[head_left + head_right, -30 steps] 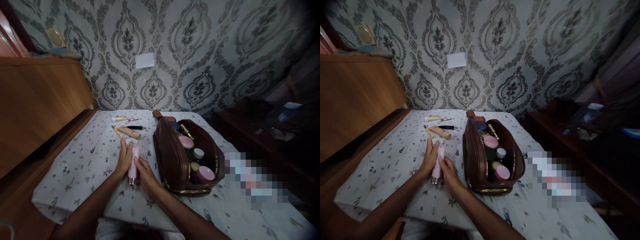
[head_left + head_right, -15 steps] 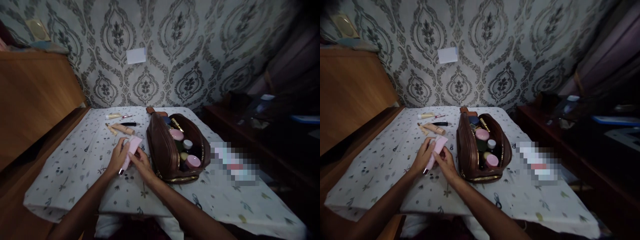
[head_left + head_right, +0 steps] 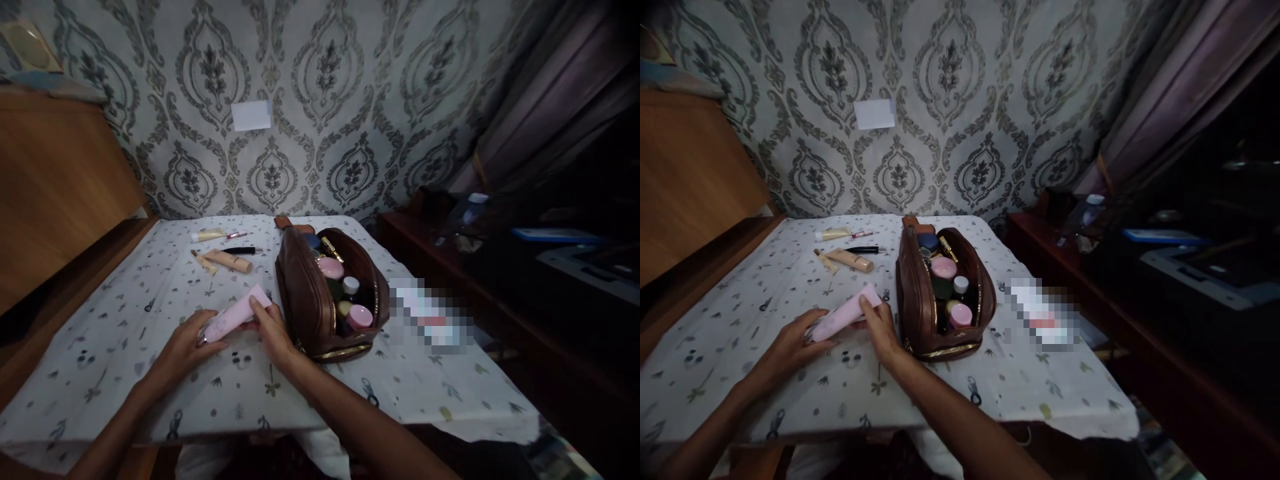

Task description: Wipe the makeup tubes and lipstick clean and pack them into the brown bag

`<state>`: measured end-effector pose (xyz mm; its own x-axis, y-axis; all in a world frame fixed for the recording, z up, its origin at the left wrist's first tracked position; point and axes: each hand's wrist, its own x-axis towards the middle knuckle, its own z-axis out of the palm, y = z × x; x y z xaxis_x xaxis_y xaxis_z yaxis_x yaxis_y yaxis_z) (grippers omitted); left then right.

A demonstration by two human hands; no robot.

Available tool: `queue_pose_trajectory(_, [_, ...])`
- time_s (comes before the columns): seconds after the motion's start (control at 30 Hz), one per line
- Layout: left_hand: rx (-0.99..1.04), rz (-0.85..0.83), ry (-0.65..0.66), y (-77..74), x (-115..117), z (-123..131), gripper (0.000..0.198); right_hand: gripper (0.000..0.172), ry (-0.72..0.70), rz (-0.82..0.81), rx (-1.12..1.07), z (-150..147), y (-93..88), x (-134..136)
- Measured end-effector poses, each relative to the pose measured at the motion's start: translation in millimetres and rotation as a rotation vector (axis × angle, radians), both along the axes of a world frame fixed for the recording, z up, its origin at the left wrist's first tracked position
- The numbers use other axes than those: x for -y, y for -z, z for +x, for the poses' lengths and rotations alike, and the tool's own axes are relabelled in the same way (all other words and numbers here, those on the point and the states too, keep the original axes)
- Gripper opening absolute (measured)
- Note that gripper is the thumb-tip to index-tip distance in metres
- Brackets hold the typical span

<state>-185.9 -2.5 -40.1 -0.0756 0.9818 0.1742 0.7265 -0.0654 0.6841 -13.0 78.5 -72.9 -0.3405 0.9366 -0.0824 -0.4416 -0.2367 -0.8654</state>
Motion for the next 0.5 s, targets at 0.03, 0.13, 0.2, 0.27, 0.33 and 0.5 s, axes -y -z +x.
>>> queue_pose_trajectory(0.03, [0.021, 0.003, -0.018, -1.1, 1.3, -5.0, 0.043, 0.044, 0.0, 0.005, -0.002, 1.0, -0.7, -1.5])
queue_pose_trajectory(0.13, [0.141, -0.022, -0.093, -1.5, 3.2, -17.6, 0.043, 0.039, -0.073, 0.0, -0.04, 3.7, -2.4, -5.4])
queue_pose_trajectory(0.2, [0.28, -0.063, -0.163, 0.3, 2.5, -21.9, 0.05, 0.041, -0.123, -0.038, -0.077, 4.1, -2.9, -6.3])
queue_pose_trajectory(0.27, [0.445, -0.054, -0.246, 1.8, 0.1, -21.6, 0.056, 0.046, -0.169, -0.06, -0.094, 3.3, -3.1, -5.7])
queue_pose_trajectory(0.33, [0.606, 0.005, -0.33, 1.2, -3.9, -17.1, 0.054, 0.048, -0.223, -0.049, -0.082, 2.3, -3.5, -3.9])
queue_pose_trajectory(0.5, [0.89, 0.131, -0.526, -5.9, -21.5, 1.1, 0.046, 0.044, -0.357, 0.09, 0.039, 1.0, -4.6, 0.8])
